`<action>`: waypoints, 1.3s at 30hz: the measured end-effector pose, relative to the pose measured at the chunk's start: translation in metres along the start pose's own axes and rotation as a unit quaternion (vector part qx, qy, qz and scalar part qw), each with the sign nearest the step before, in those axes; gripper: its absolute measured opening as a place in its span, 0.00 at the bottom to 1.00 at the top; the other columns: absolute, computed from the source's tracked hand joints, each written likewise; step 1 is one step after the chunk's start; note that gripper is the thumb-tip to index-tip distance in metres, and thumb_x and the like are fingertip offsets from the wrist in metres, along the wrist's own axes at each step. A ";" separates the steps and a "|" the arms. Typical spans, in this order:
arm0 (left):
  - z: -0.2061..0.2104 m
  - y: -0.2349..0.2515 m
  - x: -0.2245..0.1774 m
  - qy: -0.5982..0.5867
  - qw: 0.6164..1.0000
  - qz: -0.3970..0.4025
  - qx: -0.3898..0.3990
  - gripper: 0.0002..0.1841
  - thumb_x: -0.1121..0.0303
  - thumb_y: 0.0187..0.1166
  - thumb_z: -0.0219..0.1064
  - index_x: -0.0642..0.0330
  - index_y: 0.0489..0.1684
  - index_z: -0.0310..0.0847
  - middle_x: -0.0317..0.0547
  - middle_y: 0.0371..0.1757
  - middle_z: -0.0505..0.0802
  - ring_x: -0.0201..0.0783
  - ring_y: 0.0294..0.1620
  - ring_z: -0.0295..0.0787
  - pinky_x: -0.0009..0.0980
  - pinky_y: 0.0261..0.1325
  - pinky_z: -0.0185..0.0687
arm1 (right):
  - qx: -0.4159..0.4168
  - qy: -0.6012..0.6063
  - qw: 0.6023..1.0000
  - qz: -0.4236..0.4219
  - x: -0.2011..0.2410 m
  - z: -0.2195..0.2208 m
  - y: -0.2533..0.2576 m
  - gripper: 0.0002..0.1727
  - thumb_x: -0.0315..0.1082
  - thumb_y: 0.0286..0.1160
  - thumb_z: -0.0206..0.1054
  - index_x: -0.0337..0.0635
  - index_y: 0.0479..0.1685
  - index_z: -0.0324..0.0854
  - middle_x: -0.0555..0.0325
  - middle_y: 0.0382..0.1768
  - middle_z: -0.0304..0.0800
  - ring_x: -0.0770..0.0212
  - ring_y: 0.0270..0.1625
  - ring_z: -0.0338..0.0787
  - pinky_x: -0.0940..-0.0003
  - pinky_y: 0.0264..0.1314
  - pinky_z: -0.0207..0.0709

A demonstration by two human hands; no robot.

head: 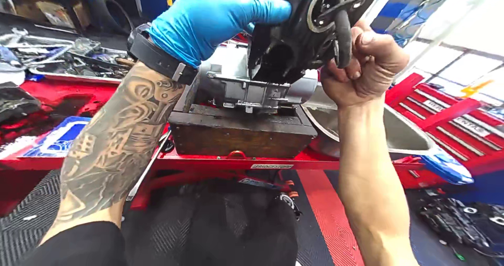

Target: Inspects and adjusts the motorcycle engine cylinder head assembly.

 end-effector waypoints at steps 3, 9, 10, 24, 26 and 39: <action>0.001 0.001 -0.002 0.024 0.999 0.000 -0.026 0.32 0.65 0.69 0.81 0.61 0.75 0.76 0.45 0.69 0.89 0.36 0.62 0.92 0.31 0.59 0.93 | -0.018 -0.080 0.997 0.009 0.002 0.002 -0.002 0.12 0.29 0.74 0.62 0.45 0.55 0.78 0.75 0.12 0.63 0.79 0.13 0.63 0.84 0.19 0.60; -0.008 0.011 0.003 0.100 0.995 -0.006 -0.002 0.44 0.60 0.68 0.82 0.57 0.89 0.66 0.40 0.74 0.88 0.32 0.66 0.90 0.29 0.63 0.91 | -0.047 -0.013 0.999 -0.003 -0.004 0.001 -0.005 0.19 0.28 0.77 0.62 0.41 0.67 0.78 0.72 0.11 0.67 0.81 0.09 0.62 0.87 0.13 0.58; -0.011 0.013 0.002 0.138 0.990 -0.009 0.009 0.45 0.57 0.68 0.82 0.53 0.90 0.66 0.37 0.75 0.88 0.29 0.67 0.90 0.28 0.65 0.90 | -0.047 -0.007 0.999 0.000 -0.003 0.002 -0.005 0.19 0.29 0.78 0.61 0.41 0.68 0.77 0.72 0.11 0.66 0.80 0.09 0.62 0.86 0.12 0.58; 0.013 0.044 -0.007 0.142 0.982 0.059 0.112 0.76 0.56 0.35 0.94 0.47 0.94 0.37 0.43 0.87 0.66 0.32 0.84 0.69 0.29 0.79 0.79 | -0.039 -0.028 0.999 0.008 0.001 -0.007 -0.004 0.26 0.32 0.78 0.61 0.40 0.78 0.74 0.71 0.11 0.65 0.78 0.10 0.61 0.84 0.13 0.59; 0.014 0.042 -0.005 0.156 0.979 0.086 0.102 0.71 0.54 0.38 0.92 0.50 0.92 0.41 0.42 0.83 0.70 0.31 0.83 0.70 0.27 0.79 0.77 | -0.037 -0.024 0.999 0.010 0.002 -0.006 -0.005 0.26 0.30 0.78 0.60 0.39 0.77 0.74 0.70 0.11 0.65 0.78 0.09 0.60 0.85 0.12 0.56; 0.019 0.031 0.005 0.087 0.992 0.053 0.079 0.23 0.58 0.69 0.78 0.52 0.60 0.78 0.25 0.48 0.92 0.22 0.51 0.91 0.26 0.57 0.91 | -0.020 -0.110 0.994 0.007 0.010 -0.005 -0.001 0.16 0.29 0.80 0.51 0.42 0.59 0.81 0.75 0.17 0.66 0.82 0.13 0.58 0.89 0.16 0.55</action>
Point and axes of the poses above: each hand's wrist, its own y-axis towards the middle knuckle, its own z-axis out of the palm, x = y × z, the point moved 3 cm from there along y, towards the middle knuckle
